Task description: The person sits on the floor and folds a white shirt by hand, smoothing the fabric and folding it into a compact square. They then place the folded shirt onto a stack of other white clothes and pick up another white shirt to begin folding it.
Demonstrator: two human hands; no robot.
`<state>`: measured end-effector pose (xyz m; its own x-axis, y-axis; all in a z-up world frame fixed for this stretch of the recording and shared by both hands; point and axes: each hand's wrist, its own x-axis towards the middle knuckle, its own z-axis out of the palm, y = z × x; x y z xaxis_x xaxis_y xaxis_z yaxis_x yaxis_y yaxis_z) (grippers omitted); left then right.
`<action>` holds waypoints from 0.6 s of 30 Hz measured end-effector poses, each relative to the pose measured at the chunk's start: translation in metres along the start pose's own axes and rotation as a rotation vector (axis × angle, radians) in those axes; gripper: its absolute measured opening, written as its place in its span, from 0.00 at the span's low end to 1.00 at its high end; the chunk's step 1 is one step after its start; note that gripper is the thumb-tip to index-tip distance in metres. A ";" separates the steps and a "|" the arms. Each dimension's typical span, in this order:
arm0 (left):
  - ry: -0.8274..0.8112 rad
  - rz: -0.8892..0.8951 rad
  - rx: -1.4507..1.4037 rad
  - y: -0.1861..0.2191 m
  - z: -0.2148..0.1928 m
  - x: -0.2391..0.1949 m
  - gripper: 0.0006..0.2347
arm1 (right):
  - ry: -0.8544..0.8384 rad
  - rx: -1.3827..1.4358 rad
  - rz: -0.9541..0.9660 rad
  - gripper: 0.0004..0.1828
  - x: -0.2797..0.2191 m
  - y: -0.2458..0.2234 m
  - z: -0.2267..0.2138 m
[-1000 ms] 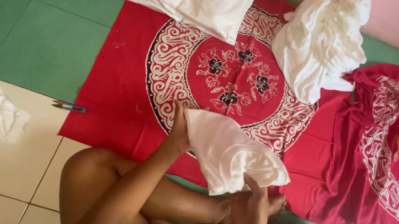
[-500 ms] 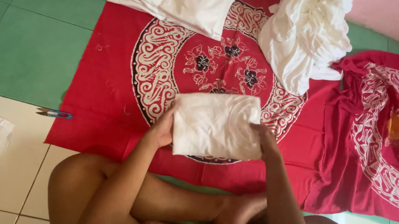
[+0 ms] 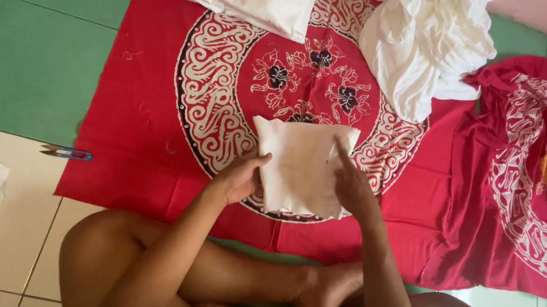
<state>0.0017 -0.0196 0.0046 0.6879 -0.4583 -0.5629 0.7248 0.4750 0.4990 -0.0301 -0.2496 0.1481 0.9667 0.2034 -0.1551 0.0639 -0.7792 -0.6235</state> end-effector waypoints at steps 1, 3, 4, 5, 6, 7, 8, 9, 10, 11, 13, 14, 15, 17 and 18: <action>-0.001 0.003 -0.003 0.005 0.010 -0.008 0.31 | -0.001 -0.003 -0.003 0.44 0.017 0.050 0.036; -0.037 -0.005 -0.039 0.015 0.030 -0.027 0.29 | 0.418 -0.873 -0.604 0.24 0.044 0.150 0.095; -0.036 -0.001 -0.042 0.022 0.040 -0.039 0.29 | 0.417 -0.874 -0.609 0.24 0.039 0.113 0.086; -0.056 -0.025 -0.045 0.030 0.050 -0.052 0.30 | 0.152 -0.589 -0.150 0.23 0.035 0.076 0.077; -0.076 -0.049 -0.047 0.038 0.060 -0.064 0.33 | -0.104 -0.284 0.301 0.26 0.030 0.039 0.068; -0.076 -0.045 -0.049 0.031 0.052 -0.054 0.33 | -0.104 -0.286 0.297 0.26 0.031 0.033 0.072; -0.126 -0.043 -0.059 0.024 0.044 -0.045 0.37 | -0.097 -0.304 0.285 0.26 0.033 0.026 0.077; -0.178 -0.036 -0.072 0.017 0.036 -0.034 0.41 | -0.091 -0.327 0.269 0.27 0.036 0.020 0.080; -0.179 -0.026 -0.077 0.018 0.039 -0.034 0.41 | -0.091 -0.334 0.260 0.27 0.035 0.046 0.089; -0.206 -0.020 -0.092 0.019 0.042 -0.034 0.42 | 0.103 -0.534 -0.146 0.27 0.035 0.072 0.098; -0.235 -0.001 -0.114 0.022 0.044 -0.039 0.42 | 0.300 -0.721 -0.573 0.32 0.039 0.073 0.100; -0.241 -0.041 -0.116 0.024 0.044 -0.043 0.42 | 0.070 -0.591 -0.066 0.36 0.041 0.049 0.095; -0.247 -0.083 -0.117 0.025 0.043 -0.047 0.42 | -0.149 -0.434 0.441 0.48 0.041 0.025 0.091; -0.254 -0.063 -0.079 0.024 0.039 -0.040 0.43 | -0.167 -0.448 0.456 0.52 0.044 0.026 0.094; -0.260 -0.053 -0.034 0.022 0.038 -0.037 0.43 | -0.183 -0.453 0.480 0.56 0.043 0.027 0.096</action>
<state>-0.0060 -0.0209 0.0610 0.6388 -0.6591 -0.3970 0.7615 0.4679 0.4485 -0.0100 -0.2053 0.0506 0.8590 -0.1602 -0.4862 -0.2251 -0.9712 -0.0777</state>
